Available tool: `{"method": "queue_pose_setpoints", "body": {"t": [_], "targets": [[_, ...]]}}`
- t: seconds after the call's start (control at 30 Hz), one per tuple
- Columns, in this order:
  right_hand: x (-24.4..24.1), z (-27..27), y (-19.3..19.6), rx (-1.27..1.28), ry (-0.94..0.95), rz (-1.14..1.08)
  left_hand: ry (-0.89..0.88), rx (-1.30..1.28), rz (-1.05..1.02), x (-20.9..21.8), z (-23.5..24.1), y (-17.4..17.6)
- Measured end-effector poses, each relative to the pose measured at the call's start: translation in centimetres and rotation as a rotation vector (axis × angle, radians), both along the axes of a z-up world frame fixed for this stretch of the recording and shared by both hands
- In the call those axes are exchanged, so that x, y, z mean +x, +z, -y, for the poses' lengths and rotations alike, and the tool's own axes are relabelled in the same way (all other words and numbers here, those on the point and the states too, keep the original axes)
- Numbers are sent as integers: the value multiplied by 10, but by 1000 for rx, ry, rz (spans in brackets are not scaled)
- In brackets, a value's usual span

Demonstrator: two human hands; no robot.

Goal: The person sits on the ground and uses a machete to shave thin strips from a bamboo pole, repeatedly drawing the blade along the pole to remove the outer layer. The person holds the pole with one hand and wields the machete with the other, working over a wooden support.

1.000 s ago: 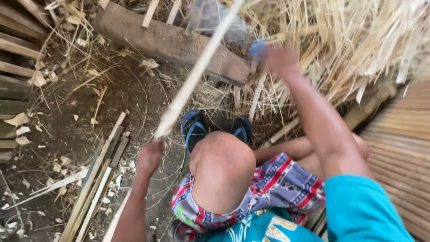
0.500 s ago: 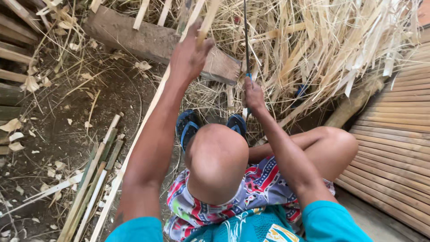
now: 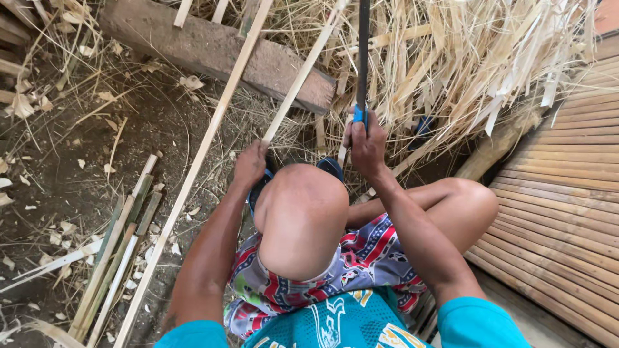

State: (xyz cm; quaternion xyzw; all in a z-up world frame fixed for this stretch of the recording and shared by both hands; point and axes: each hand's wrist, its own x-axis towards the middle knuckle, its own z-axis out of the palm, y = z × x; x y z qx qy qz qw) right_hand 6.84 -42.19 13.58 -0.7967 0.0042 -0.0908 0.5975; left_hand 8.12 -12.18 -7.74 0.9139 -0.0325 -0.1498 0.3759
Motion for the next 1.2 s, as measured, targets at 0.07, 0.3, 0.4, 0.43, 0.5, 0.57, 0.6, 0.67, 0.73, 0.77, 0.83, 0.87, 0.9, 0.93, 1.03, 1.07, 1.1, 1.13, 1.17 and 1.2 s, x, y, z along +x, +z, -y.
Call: {"method": "queue_pose_setpoints", "body": {"t": [0.07,0.3,0.4,0.43,0.5,0.57,0.6,0.67,0.73,0.77,0.83,0.87,0.9,0.93,1.03,1.07,1.1,1.13,1.17,1.2], "targets": [[-4,2,-16,-20,42,23,-25,-19,-46,1,-1,2],[-13,9,-93,-398,51,-539,-186,102,-240,10,-32,20],[-15,20,-106,-366,52,-509,-538,503,-366,20,-59,40],[-15,23,-110,-368,57,-490,-563,525,-433,26,-58,49],[-15,23,-116,-152,18,-512,-610,571,-564,55,-55,76],[-16,24,-118,34,-10,-544,-537,461,-423,92,-13,107],[-15,24,-117,111,-18,-562,-517,255,-286,111,9,128],[-11,23,-111,211,-26,-578,-395,91,-167,148,54,176],[-10,21,-101,255,-25,-580,-102,-403,-92,180,92,218],[-9,20,-97,272,-31,-583,-21,-549,-26,188,100,230],[-6,19,-89,306,-38,-592,69,-606,20,189,100,228],[-4,18,-85,317,-50,-621,80,-517,4,184,92,216],[-3,17,-82,329,-62,-650,90,-428,-12,179,82,198],[-3,17,-80,341,-77,-681,-10,-258,146,163,62,174],[-1,16,-81,421,-96,-721,-207,188,419,97,-10,96],[-1,17,-82,418,-94,-720,-42,84,79,73,-34,74],[-1,18,-82,415,-93,-719,-35,217,-102,57,-48,54],[1,17,-81,412,-86,-715,-23,350,-282,46,-63,38],[1,14,-79,388,-100,-675,-34,362,-305,36,-73,24],[2,12,-76,365,-112,-629,-45,375,-323,30,-78,14]]}}
